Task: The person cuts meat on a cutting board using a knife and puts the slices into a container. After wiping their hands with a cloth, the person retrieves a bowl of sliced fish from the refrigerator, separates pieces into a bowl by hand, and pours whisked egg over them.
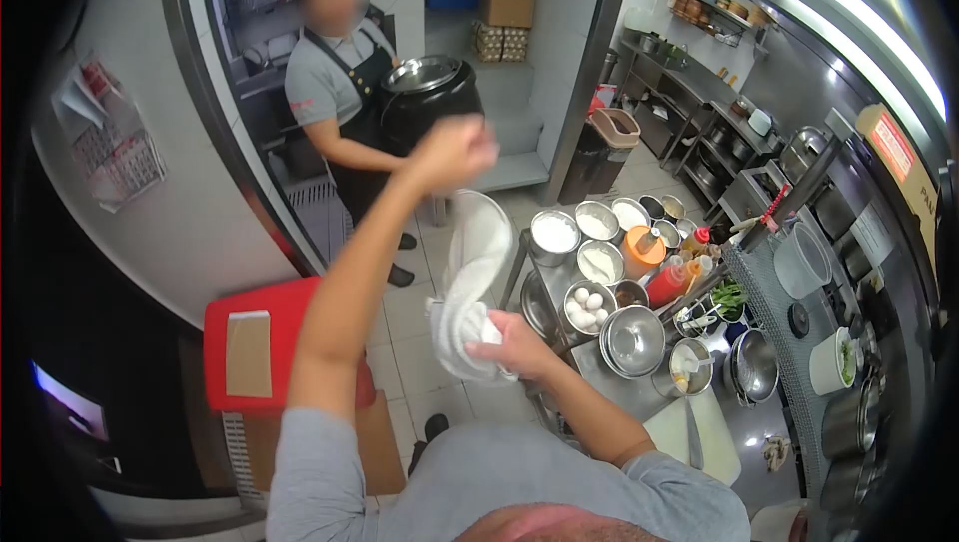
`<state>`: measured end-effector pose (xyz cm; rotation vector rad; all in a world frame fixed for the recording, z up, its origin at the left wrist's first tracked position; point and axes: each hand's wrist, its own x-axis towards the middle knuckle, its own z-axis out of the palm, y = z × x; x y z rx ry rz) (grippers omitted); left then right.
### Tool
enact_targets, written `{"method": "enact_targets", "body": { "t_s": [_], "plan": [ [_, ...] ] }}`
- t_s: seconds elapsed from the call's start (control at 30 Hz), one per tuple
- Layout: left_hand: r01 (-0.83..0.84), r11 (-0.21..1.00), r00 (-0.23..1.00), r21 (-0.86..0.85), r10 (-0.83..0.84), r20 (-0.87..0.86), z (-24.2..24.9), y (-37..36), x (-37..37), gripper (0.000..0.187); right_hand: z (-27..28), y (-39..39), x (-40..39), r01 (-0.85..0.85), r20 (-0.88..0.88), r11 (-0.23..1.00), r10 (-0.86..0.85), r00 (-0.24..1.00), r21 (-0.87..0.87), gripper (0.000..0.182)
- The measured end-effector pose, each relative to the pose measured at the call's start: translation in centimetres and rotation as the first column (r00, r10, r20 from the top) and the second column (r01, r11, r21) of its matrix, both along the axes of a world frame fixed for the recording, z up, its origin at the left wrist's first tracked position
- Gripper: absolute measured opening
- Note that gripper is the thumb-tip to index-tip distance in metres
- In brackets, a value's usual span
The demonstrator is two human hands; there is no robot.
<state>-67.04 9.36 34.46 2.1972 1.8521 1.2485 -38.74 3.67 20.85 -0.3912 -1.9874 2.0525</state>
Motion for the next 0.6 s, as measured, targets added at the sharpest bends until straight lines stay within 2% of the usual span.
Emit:
{"method": "enact_targets", "body": {
  "t_s": [0.03, 0.07, 0.1, 0.17, 0.27, 0.4, 0.5, 0.53, 0.6],
  "plan": [
    [-0.128, 0.989, 0.992, -0.073, 0.127, -0.011, 4.2, 1.2, 0.6, 0.036, 0.2, -0.6, 0.0, -0.051, 0.005, 0.995, 0.051, 0.999, 0.088, 0.036],
    [-0.251, 0.956, 0.968, -0.152, 0.249, -0.037, 8.4, 2.4, 1.2, 0.051, -1.3, -1.0, -0.4, -0.016, -0.039, 0.975, 0.025, 0.999, 0.221, 0.037],
    [-0.364, 0.902, 0.931, -0.233, 0.356, -0.075, 12.6, 3.6, 1.8, 0.067, -1.5, -1.5, -0.2, -0.049, -0.003, 0.993, 0.05, 0.999, 0.105, 0.036],
    [-0.57, 0.799, 0.809, -0.191, 0.506, -0.298, 15.4, 6.3, 1.2, 0.082, -1.0, -2.2, 0.4, -0.104, 0.047, 0.986, 0.111, 0.993, -0.13, 0.034],
    [-0.628, 0.699, 0.777, -0.343, 0.538, -0.327, 17.4, 6.4, 2.1, 0.083, -2.5, -1.6, 2.4, -0.045, 0.093, 0.999, 0.043, 0.995, 0.011, 0.026],
    [-0.595, 0.728, 0.802, -0.341, 0.512, -0.308, 15.4, 7.7, 1.7, 0.08, -2.6, -1.1, 5.3, 0.017, 0.108, 0.982, -0.038, 0.993, 0.19, 0.022],
    [-0.59, 0.722, 0.804, -0.362, 0.486, -0.343, 14.2, 8.0, 1.6, 0.073, -2.1, -1.5, 6.5, 0.095, 0.077, 0.989, -0.105, 0.991, 0.117, 0.022],
    [-0.556, 0.748, 0.826, -0.363, 0.447, -0.344, 13.9, 7.5, 2.1, 0.053, -1.9, -1.6, 6.6, 0.088, 0.069, 0.974, -0.104, 0.992, 0.207, 0.023],
    [-0.383, 0.835, 0.892, -0.395, 0.224, -0.392, 10.6, 10.2, -0.1, 0.037, -1.0, -0.8, 7.4, 0.12, 0.059, 0.916, -0.154, 0.986, 0.382, 0.023]
  ]
}}
